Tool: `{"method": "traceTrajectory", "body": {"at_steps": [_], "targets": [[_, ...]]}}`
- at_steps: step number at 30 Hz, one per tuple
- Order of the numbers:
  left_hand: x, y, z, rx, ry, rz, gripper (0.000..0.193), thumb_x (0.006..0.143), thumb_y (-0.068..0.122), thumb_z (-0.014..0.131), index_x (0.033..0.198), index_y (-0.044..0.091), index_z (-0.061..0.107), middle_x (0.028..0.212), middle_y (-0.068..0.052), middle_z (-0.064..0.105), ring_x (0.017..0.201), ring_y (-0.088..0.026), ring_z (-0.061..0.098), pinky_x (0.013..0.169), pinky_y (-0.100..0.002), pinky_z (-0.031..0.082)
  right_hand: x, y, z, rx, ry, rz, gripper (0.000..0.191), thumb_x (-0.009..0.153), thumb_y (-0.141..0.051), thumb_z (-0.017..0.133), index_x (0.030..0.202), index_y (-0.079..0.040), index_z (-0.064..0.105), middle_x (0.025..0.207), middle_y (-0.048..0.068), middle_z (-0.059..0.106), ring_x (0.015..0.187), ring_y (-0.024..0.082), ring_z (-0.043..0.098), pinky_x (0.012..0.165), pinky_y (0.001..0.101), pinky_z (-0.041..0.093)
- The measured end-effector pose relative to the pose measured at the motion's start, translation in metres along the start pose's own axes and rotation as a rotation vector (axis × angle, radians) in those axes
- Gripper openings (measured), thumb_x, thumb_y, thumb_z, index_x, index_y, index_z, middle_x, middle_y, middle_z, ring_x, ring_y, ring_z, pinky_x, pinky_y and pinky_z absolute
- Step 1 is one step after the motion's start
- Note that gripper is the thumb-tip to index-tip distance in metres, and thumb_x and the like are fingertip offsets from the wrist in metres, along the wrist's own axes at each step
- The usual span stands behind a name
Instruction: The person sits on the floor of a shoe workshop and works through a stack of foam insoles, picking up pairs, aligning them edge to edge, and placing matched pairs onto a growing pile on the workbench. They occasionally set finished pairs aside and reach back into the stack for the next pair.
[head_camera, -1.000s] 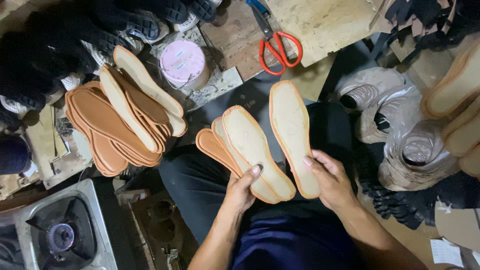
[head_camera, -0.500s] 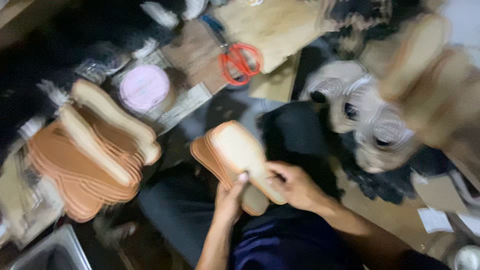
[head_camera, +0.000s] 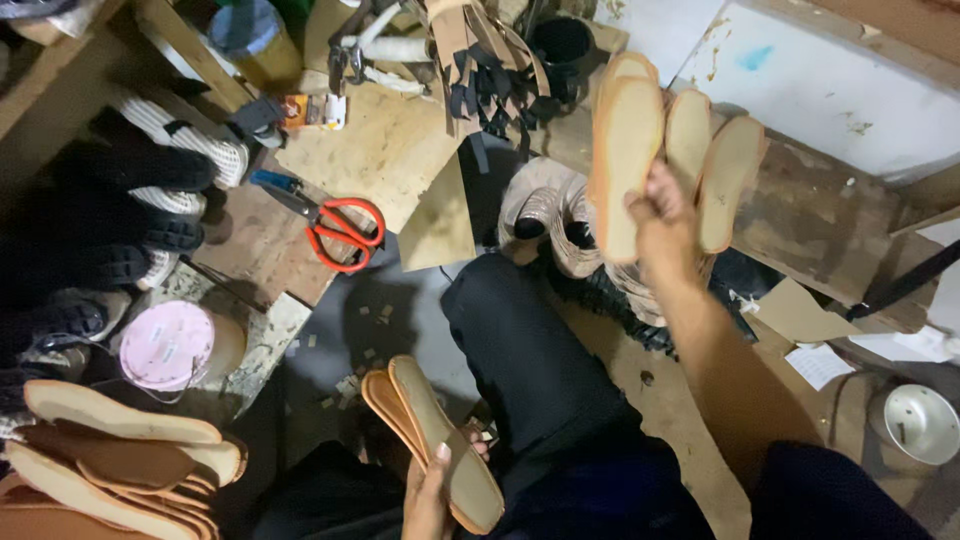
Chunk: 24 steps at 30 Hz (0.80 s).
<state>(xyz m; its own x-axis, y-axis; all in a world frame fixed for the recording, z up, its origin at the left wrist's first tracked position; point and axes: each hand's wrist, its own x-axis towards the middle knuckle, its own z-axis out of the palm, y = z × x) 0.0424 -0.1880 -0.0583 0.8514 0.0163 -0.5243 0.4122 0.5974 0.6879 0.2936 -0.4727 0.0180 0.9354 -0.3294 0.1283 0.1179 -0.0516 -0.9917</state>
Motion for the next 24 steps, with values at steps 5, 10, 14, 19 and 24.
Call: {"method": "traceTrajectory", "body": {"at_steps": [5,10,14,19,24], "targets": [[-0.005,-0.005,0.008,0.063,-0.032,-0.045,0.067,0.086,0.021,0.055,0.145,-0.008,0.039,0.125,-0.027,0.067,0.110,-0.033,0.070,0.094,-0.046,0.058,0.051,-0.013,0.005,0.116,-0.027,0.010,0.049,0.098,0.006,0.058,0.146,-0.001,0.050,0.137,0.009,0.066,0.127,0.018,0.062,0.108,0.0272,0.048],[0.001,-0.007,0.013,0.068,-0.046,-0.149,0.072,0.083,0.016,0.054,0.150,-0.003,0.038,0.128,-0.026,0.065,0.107,-0.034,0.070,0.091,-0.046,0.058,0.035,-0.009,0.017,-0.496,0.035,-0.473,0.042,0.097,-0.003,0.067,0.138,0.003,0.060,0.149,0.028,0.049,0.140,0.033,0.047,0.112,0.0369,0.046],[0.005,0.001,0.008,0.122,-0.146,-0.187,0.068,0.085,0.021,0.056,0.145,-0.007,0.043,0.125,-0.027,0.068,0.103,-0.033,0.071,0.088,-0.045,0.058,-0.036,-0.007,0.035,-0.494,-0.473,-0.286,0.047,0.095,-0.018,0.079,0.140,-0.008,0.066,0.154,0.012,0.057,0.146,0.025,0.053,0.120,0.0413,0.045],[0.002,0.016,0.001,0.209,-0.426,-0.298,0.069,0.089,0.030,0.059,0.147,-0.006,0.044,0.129,-0.023,0.066,0.106,-0.031,0.070,0.091,-0.044,0.056,-0.101,-0.004,0.058,-0.087,-1.258,0.163,0.081,0.080,-0.017,0.083,0.152,-0.009,0.046,0.130,0.012,0.065,0.108,0.015,0.063,0.091,0.0325,0.057],[-0.014,0.017,-0.018,-0.289,-0.041,-0.198,0.074,0.086,0.041,0.055,0.144,-0.005,0.048,0.135,-0.026,0.066,0.120,-0.036,0.067,0.101,-0.048,0.051,-0.111,0.001,0.061,0.040,-1.149,0.302,0.071,0.084,-0.017,0.084,0.148,-0.003,0.055,0.125,0.011,0.074,0.099,0.011,0.070,0.085,0.0309,0.062]]}}
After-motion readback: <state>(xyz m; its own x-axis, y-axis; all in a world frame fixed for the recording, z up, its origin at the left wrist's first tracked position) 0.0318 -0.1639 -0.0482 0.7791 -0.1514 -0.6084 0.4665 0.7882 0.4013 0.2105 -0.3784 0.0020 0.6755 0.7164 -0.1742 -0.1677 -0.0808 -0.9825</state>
